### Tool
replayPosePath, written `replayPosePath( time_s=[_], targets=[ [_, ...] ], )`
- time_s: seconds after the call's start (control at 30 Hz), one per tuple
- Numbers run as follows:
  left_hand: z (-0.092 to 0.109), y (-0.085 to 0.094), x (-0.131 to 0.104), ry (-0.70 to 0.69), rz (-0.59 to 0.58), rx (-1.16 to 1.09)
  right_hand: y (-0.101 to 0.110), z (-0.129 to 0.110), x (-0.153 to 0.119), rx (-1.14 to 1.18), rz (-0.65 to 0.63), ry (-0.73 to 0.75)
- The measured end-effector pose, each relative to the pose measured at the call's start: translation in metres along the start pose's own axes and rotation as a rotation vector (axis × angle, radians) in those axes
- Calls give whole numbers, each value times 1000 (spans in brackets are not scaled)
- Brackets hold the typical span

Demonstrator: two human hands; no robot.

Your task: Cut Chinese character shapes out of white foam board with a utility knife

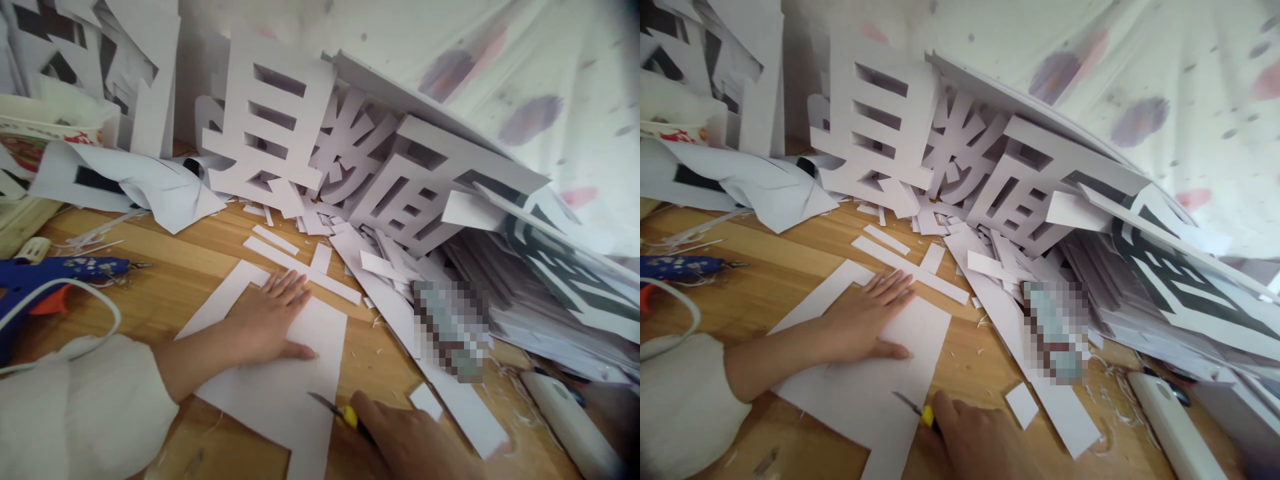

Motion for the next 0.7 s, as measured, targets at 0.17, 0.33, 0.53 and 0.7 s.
replayPosePath(
  time_s=[0.17, 0.33, 0.53, 0.7],
  targets=[
    [5, 3, -4, -24, 44, 22, -6, -23, 7, 25, -2, 15],
    [25, 0, -13, -93, 16, 22, -7, -32, 12, 0, -47, 50],
    [27, 0, -17, -124, 53, -2, -10, -31, 13, -10, -98, 15],
    [25, -4, -17, -134, 54, 0, -6, -37, 15, -109, -140, 43]
  ],
)
Point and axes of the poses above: each hand's wrist, its own x-axis towards the middle knuckle, its own y-axis out of the back of the hand, z = x × y, the point moved 9 cm from there along x, towards the middle knuckle
